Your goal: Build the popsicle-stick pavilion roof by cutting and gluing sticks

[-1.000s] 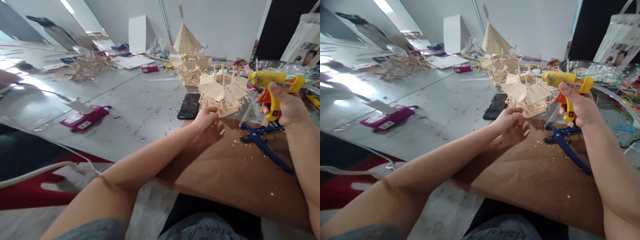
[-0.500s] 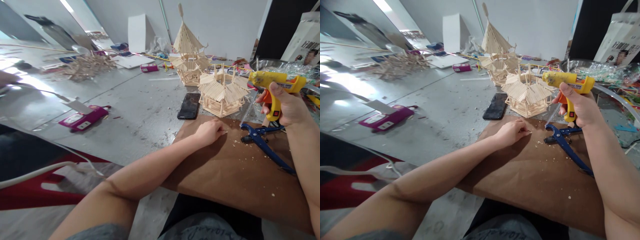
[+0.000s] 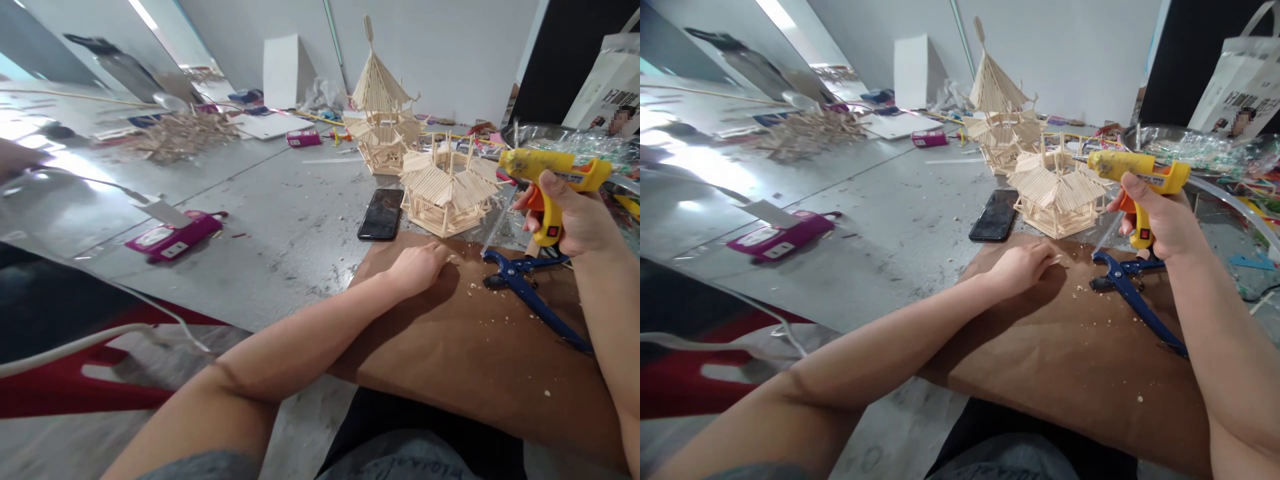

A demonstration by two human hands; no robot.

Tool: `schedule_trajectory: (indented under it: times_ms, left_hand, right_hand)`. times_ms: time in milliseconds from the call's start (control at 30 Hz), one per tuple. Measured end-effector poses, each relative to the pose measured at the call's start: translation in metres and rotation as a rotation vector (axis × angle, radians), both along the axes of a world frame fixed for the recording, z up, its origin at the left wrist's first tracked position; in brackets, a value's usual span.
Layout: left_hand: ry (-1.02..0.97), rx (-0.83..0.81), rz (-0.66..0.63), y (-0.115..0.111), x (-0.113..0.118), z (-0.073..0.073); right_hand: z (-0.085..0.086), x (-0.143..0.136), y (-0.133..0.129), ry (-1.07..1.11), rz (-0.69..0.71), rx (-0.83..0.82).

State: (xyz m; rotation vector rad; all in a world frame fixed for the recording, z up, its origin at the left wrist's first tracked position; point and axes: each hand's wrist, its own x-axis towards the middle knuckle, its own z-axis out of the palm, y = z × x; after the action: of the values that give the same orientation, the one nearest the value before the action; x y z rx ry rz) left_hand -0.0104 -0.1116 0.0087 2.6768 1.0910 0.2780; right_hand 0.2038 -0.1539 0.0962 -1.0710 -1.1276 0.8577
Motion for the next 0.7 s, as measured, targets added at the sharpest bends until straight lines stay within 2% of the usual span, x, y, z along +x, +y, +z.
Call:
schedule_trajectory:
  times_ms: [200,333,433,533,700]
  left_hand:
    - [-0.517,-0.283,0.180,0.009,-0.006,0.009]
    - [-0.787,-0.579,0.238,0.009,-0.006,0.016]
    - [-0.924,-0.807,0.280,0.007,-0.004,0.021]
    - [-1.015,-0.951,0.281,0.004,-0.004,0.023]
    - [-1.121,-1.000,0.207,-0.002,-0.002,0.022]
  right_hand:
    - [0.002,-0.005,-0.002,-0.015,-0.034,-0.057]
    - [0.001,-0.009,-0.004,-0.054,-0.005,-0.057]
    - [-0.001,-0.012,-0.005,-0.113,0.002,-0.071]
    - [-0.006,-0.019,-0.005,-0.159,-0.010,-0.054]
    - [-0.026,-0.039,-0.003,-0.203,0.028,-0.022]
